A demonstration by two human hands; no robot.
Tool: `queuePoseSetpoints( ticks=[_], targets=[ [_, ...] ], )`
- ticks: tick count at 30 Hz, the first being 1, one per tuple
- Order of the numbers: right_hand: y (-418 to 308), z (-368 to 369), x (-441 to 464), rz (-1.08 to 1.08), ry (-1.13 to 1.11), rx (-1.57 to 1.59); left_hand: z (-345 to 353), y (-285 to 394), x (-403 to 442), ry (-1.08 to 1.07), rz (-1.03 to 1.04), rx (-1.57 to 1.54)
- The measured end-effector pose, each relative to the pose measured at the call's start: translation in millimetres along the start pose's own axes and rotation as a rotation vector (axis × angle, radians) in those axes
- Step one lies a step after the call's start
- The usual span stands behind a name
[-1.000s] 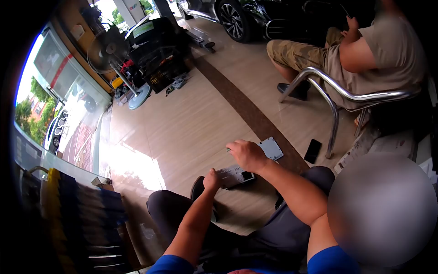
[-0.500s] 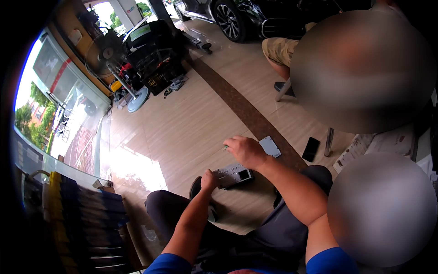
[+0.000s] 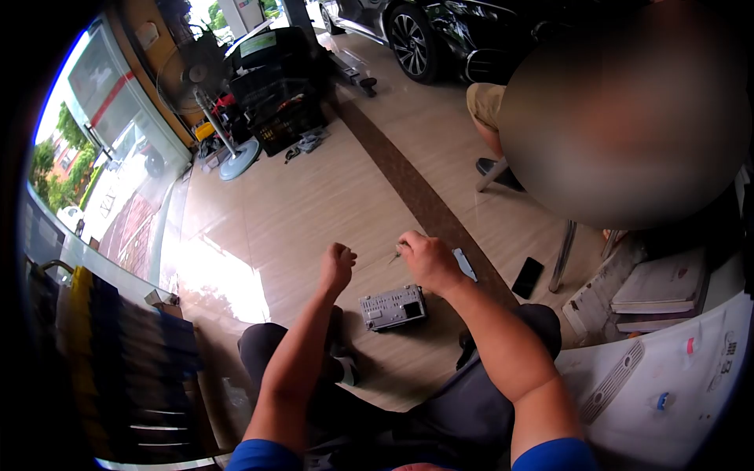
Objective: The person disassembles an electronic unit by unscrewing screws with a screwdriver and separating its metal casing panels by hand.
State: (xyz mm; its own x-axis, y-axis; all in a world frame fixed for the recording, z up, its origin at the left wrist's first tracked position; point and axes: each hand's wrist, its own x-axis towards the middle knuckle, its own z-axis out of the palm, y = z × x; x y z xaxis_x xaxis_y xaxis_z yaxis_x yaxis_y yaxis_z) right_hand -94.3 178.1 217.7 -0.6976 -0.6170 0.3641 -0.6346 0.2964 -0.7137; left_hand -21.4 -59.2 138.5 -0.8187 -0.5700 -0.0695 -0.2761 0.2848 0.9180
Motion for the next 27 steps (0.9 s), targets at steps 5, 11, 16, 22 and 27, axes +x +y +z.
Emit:
queuePoseSetpoints(
  ticks=[5, 11, 16, 22, 27],
  targets=[
    [-8.0, -1.7, 14.4, 0.051, 0.110, 0.088, -35.1, 96.3, -13.3, -0.197, 0.028, -0.198],
    [14.3, 25.0, 30.4, 0.468, 0.078, 0.825, -30.3, 101.2, -28.5, -0.250, -0.070, -0.588],
    [3.0, 18.3, 37.1, 0.604, 0.143, 1.152, 5.4, 89.6, -19.2, -0.171, 0.141, -0.454],
    [-3.0, 23.4, 42.0, 0.733, 0.099, 1.316, 19.8, 102.5, -24.2, -0.043, 0.323, -0.078],
    [-15.2, 24.0, 45.8, 0.752, 0.045, 1.267, 15.8, 119.9, -32.9, -0.227, 0.189, -0.307]
  ],
)
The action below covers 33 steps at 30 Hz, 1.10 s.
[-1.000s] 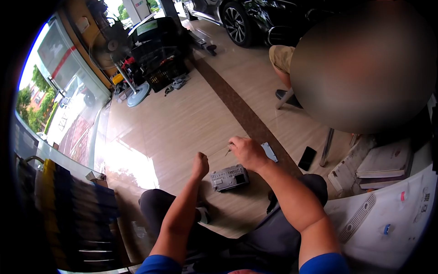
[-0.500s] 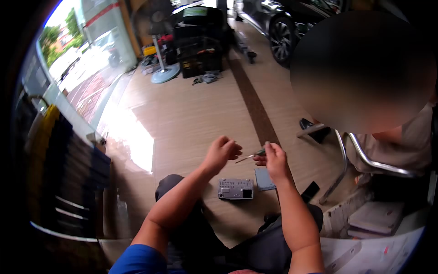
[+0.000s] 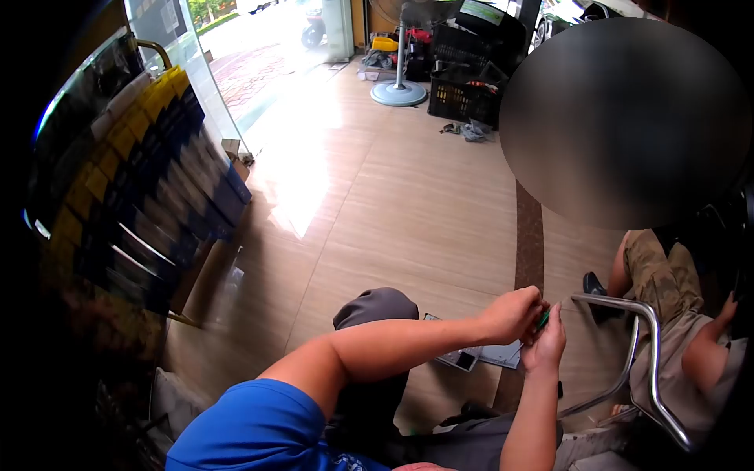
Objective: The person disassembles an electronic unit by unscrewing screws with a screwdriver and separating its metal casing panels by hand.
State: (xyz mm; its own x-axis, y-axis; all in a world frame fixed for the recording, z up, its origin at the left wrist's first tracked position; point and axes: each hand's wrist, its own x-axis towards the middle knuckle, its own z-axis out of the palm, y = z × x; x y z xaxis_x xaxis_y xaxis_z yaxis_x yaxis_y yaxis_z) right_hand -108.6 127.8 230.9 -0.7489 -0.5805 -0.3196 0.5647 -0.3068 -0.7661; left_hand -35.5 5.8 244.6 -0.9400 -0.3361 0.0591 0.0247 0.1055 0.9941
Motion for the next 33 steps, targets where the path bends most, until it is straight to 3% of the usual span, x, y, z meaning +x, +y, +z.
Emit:
queuePoseSetpoints(
  ticks=[2, 8, 10, 16, 18, 26, 28, 33],
  targets=[
    [0.3, 7.6, -0.1, -0.028, 0.021, -0.019, 2.9, -4.9, 2.5, 0.012, 0.075, 0.067],
    [3.1, 20.3, 7.9, -0.102, 0.060, -0.065, 1.4, -3.1, 4.4, 0.047, -0.041, -0.135],
    [5.4, 19.2, 11.5, -0.142, -0.008, -0.117, 0.2, -6.8, 5.8, 0.191, 0.070, -0.022],
    [8.3, 29.5, 7.1, -0.190, 0.005, -0.232, -5.6, -34.7, 15.7, 0.138, -0.013, -0.204],
    [11.9, 29.6, 8.4, -0.251, -0.010, -0.336, -10.4, -37.1, 14.9, 0.061, -0.079, -0.420],
    [16.8, 27.6, 7.1, -0.296, -0.022, -0.491, -23.4, -35.2, 8.1, -0.006, -0.182, -0.414],
    [20.0, 23.6, 10.3, -0.360, 0.016, -0.676, -25.9, -36.6, 7.1, -0.013, -0.227, -0.411],
    [33.2, 24.7, 16.0, -0.508, 0.001, -0.682, -34.9, -34.8, 3.5, -0.041, -0.270, -0.390]
  ],
)
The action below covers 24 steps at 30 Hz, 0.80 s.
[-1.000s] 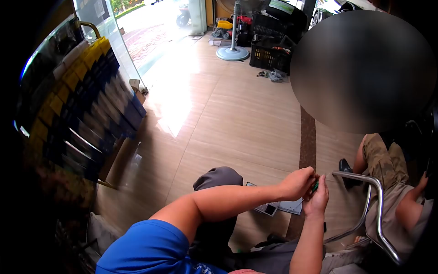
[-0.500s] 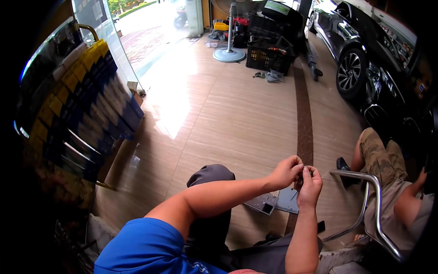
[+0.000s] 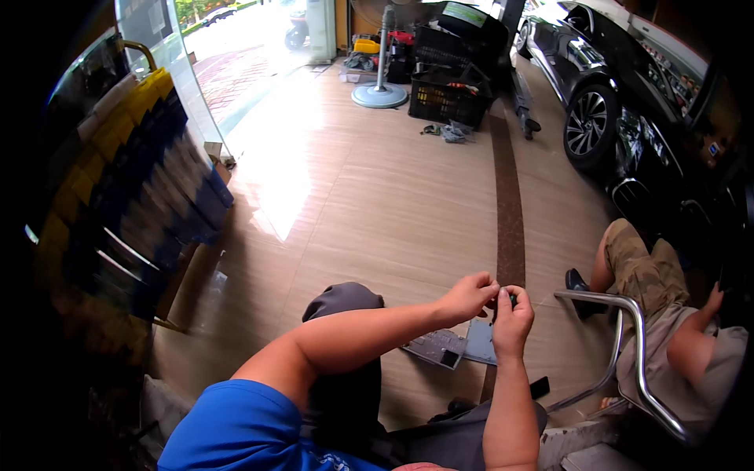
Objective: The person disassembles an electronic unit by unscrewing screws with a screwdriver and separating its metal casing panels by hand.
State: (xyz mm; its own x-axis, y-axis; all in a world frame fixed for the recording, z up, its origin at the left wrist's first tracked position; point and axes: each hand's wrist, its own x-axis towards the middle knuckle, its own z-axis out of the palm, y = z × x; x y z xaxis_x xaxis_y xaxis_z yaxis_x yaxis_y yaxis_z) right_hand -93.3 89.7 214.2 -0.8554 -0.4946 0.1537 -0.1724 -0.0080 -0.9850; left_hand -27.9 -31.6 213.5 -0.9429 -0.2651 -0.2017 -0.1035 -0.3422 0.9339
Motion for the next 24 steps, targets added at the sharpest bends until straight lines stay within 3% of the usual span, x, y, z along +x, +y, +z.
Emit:
queuePoseSetpoints(
  ticks=[12, 24],
  targets=[
    [-22.0, 9.8, -11.0, -0.187, 0.004, -0.312, -0.7, 9.9, -5.0, 0.053, -0.017, -0.104],
    [-19.6, 9.6, -9.8, -0.276, 0.020, -0.329, -3.9, 14.0, -5.4, 0.023, -0.036, -0.077]
  ],
)
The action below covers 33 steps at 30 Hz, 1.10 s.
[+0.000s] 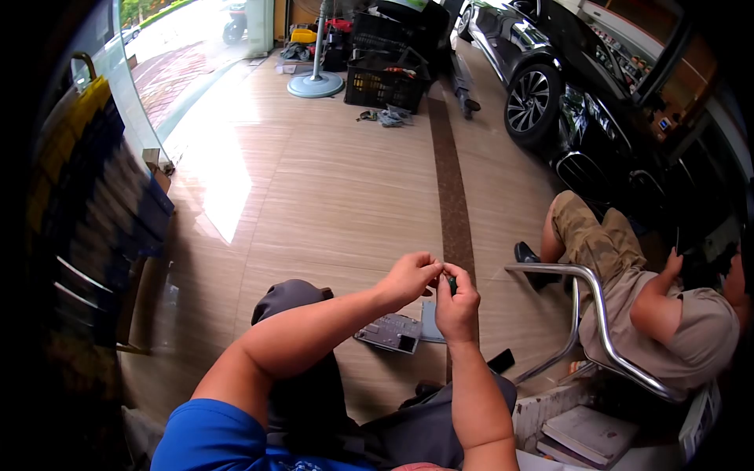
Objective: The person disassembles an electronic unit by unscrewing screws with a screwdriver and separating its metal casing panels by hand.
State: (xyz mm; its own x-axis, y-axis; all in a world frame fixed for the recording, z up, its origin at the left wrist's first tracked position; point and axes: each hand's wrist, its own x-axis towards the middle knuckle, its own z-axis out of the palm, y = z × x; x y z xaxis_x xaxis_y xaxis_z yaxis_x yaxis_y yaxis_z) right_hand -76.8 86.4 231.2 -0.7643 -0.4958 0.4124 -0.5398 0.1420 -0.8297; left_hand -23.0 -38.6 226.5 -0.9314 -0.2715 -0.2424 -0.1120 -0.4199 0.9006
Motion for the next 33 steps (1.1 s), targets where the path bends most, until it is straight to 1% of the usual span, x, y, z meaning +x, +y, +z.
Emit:
queuePoseSetpoints(
  ticks=[3, 5, 8, 12, 20, 24, 26, 33],
  targets=[
    [0.9, -1.8, 1.0, 0.013, -0.009, -0.003, 0.7, 1.3, -0.8, 0.008, -0.002, 0.012],
    [4.4, -2.7, 1.7, -0.057, -0.032, -0.071, 1.2, 2.6, -2.2, 0.016, -0.003, 0.026],
    [1.4, -4.1, 2.9, -0.103, -0.019, -0.103, 1.6, 2.2, -2.4, 0.031, -0.001, 0.038],
    [0.7, -6.0, 4.2, -0.084, -0.031, -0.081, 2.4, 1.3, -1.5, 0.043, 0.010, 0.037],
    [-1.1, -8.0, 6.0, -0.141, 0.012, -0.097, 3.7, -1.9, 0.6, 0.074, 0.062, 0.011],
    [-9.3, -10.8, 6.8, -0.112, 0.006, -0.113, 2.2, -1.5, 0.5, 0.070, 0.076, 0.007],
    [-14.5, -12.4, 7.2, -0.145, 0.004, -0.141, 2.4, -1.1, -0.3, 0.068, 0.074, 0.020],
    [-4.4, -11.1, 7.1, -0.147, 0.010, -0.120, 3.2, -0.1, -0.7, 0.080, 0.072, 0.080]
  ],
)
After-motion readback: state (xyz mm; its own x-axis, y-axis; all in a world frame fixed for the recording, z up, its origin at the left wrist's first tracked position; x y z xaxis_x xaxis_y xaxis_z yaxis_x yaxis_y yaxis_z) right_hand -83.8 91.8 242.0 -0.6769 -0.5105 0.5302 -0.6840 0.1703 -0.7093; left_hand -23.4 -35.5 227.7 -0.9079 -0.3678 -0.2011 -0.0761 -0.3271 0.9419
